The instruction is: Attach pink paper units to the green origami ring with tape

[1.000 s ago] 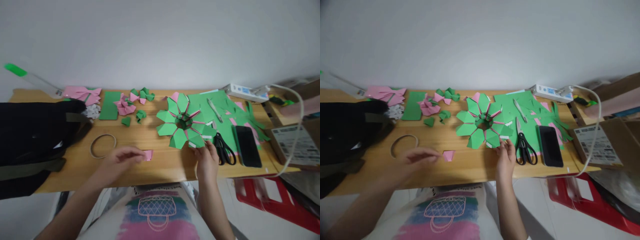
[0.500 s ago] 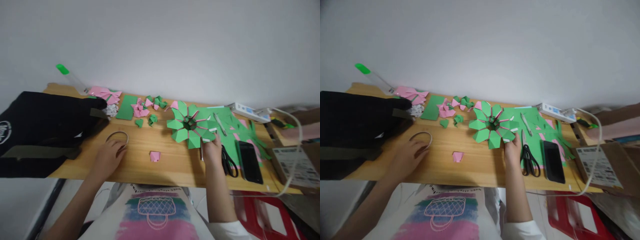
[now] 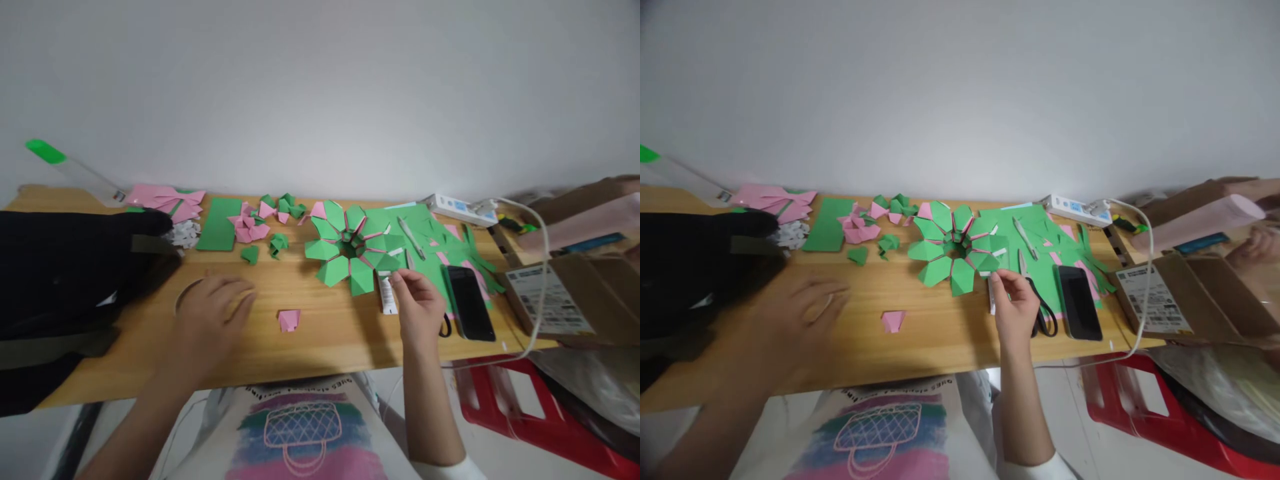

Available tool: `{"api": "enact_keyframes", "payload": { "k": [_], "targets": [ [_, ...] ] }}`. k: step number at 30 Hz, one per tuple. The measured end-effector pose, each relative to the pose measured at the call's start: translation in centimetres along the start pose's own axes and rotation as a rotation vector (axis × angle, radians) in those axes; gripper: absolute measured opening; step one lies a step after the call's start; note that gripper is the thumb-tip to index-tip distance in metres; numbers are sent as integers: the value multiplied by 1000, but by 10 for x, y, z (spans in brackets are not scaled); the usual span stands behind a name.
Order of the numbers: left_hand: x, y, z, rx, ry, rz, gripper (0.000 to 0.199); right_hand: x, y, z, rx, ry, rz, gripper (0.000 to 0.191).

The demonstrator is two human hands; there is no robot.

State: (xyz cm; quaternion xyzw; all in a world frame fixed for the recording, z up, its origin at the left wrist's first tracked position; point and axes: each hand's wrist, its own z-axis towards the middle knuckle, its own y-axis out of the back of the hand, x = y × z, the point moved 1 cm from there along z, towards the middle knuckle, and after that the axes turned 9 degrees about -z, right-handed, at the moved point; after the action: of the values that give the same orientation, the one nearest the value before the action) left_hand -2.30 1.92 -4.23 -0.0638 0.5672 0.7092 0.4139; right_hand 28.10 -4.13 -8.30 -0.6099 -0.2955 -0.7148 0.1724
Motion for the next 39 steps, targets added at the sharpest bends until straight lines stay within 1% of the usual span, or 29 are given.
{"api": "enact_keyframes", "payload": {
  "k": [2,3,4,6,7,9,10,12,14,18,20,22,24,25,26,28,29,30,31,32,33,34,35,36,37,38,39],
  "targets": [
    [-39,-10,28,93,-191,-129,20,-2,1,2,13,21,-16,26],
    [-58,-18,42,133,-291,-201,20,-2,1,2,22,33,-21,25],
    [-75,-28,54,198,-391,-255,20,-3,1,3,33,45,-24,25],
    [-100,-51,76,306,-453,-269,19,-3,1,3,62,72,-24,22],
    [-108,-63,83,357,-466,-249,19,-3,1,3,78,82,-20,21],
    [-116,-84,91,426,-465,-215,20,-3,0,4,105,132,-26,15],
    [-118,-91,92,440,-456,-206,20,-3,0,4,117,177,-45,12],
    [-118,-99,93,428,-431,-217,21,-1,1,6,133,294,-114,8],
    [-117,-100,93,395,-411,-244,20,2,2,8,146,409,-196,6],
    [-120,-102,95,367,-409,-257,21,9,7,13,168,559,-312,6],
    [-122,-104,96,372,-427,-231,23,12,9,15,184,597,-356,7],
    [-123,-101,97,360,-454,-185,23,13,11,17,189,590,-367,7],
    [-118,-87,95,318,-473,-123,21,13,14,16,185,547,-356,6],
    [-111,-76,94,280,-470,-85,21,13,17,15,192,516,-354,6],
    [-100,-62,90,259,-436,-38,22,11,20,13,201,483,-358,7],
    [-69,-32,78,173,-294,58,20,7,28,7,217,410,-392,13],
    [-50,-17,69,133,-179,120,21,4,33,3,205,367,-422,17],
    [-29,-5,57,137,-66,186,21,1,39,0,177,319,-466,23],
    [-9,4,42,208,47,231,21,-3,44,-4,124,260,-519,28],
    [10,9,26,288,154,249,21,-6,48,-7,70,204,-572,32],
    [27,11,10,339,234,221,19,-8,52,-11,17,157,-595,36],
    [39,11,-5,339,291,162,16,-9,53,-14,-27,127,-587,37],
    [48,9,-18,331,316,134,14,-8,52,-17,-56,120,-558,37],
    [51,6,-29,325,326,104,15,-4,50,-21,-66,140,-515,36],
    [50,3,-38,319,325,70,17,2,44,-25,-46,190,-467,34],
    [45,2,-44,316,315,20,19,10,37,-30,6,271,-424,31],
    [37,2,-47,318,299,-58,20,21,28,-36,91,374,-399,27]
  ]
}}
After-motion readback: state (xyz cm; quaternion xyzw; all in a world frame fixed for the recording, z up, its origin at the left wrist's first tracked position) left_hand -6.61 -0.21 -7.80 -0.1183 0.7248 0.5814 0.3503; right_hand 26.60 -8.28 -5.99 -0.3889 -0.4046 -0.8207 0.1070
